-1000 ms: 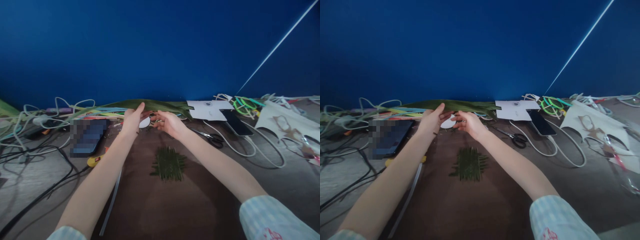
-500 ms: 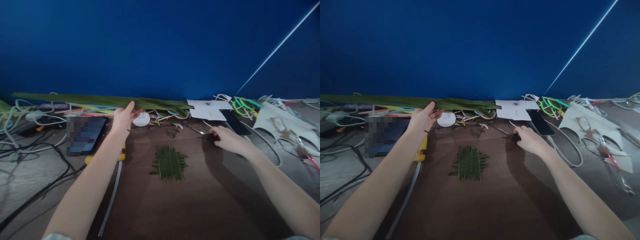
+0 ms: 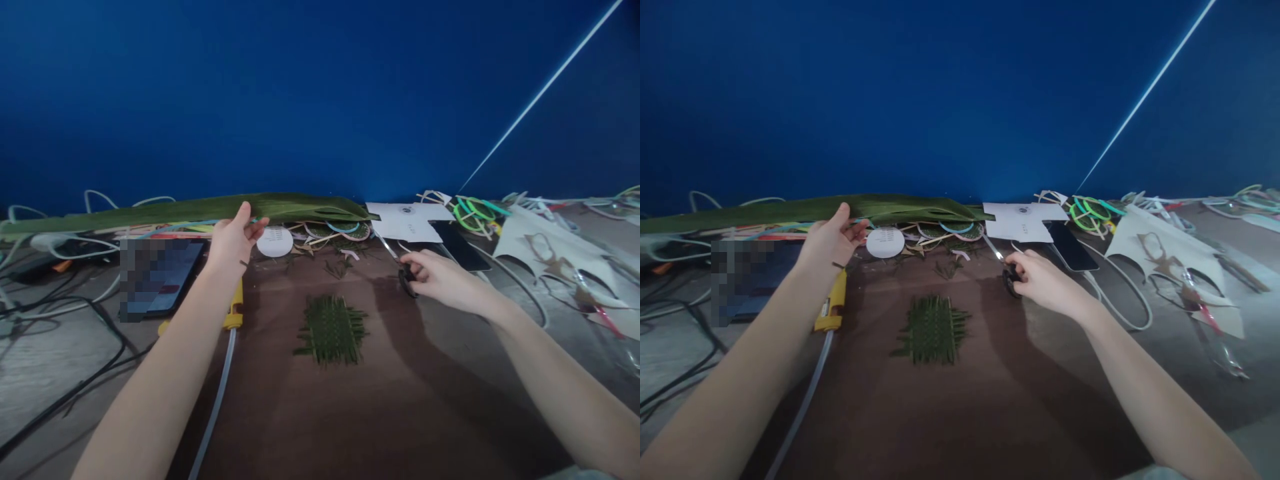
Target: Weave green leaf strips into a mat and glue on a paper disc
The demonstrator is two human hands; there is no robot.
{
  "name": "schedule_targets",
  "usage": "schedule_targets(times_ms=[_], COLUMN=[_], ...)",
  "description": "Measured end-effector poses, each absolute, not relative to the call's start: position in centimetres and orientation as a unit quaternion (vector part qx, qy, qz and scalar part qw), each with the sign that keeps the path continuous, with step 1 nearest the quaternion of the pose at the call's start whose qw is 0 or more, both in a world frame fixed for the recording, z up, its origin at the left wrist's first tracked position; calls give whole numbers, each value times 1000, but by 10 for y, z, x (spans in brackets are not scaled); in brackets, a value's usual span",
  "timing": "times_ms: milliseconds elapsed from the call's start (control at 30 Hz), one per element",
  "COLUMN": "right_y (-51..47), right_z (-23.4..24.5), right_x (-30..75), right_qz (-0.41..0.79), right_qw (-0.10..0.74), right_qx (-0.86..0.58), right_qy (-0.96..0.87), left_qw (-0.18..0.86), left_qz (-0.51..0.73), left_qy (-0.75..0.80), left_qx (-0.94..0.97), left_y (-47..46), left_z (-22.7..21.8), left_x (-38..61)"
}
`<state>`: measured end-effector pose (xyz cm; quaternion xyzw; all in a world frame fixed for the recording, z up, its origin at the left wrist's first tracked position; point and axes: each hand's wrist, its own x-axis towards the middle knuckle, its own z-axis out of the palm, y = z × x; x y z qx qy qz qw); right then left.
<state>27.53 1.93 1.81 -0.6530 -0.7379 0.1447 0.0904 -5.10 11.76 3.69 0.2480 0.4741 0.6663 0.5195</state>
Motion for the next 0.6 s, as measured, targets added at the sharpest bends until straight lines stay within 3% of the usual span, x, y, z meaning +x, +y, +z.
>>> schedule_targets(times_ms=[333,433,600], right_y=[71,83,82], right_z=[30,35,38], right_x=[190,169,152], right_qz=[420,508,521], right_qw=[255,261,263], right_qx=[-522,-475,-467], right_qy=[-697,-669,-664], left_qw=[521,509,505], left_qz=[694,706,710], left_qy=[451,449,449], left_qx=[209,202,197], left_y=[123,126,130], left_z=[44,44,39], left_x=[-58,-65,-71])
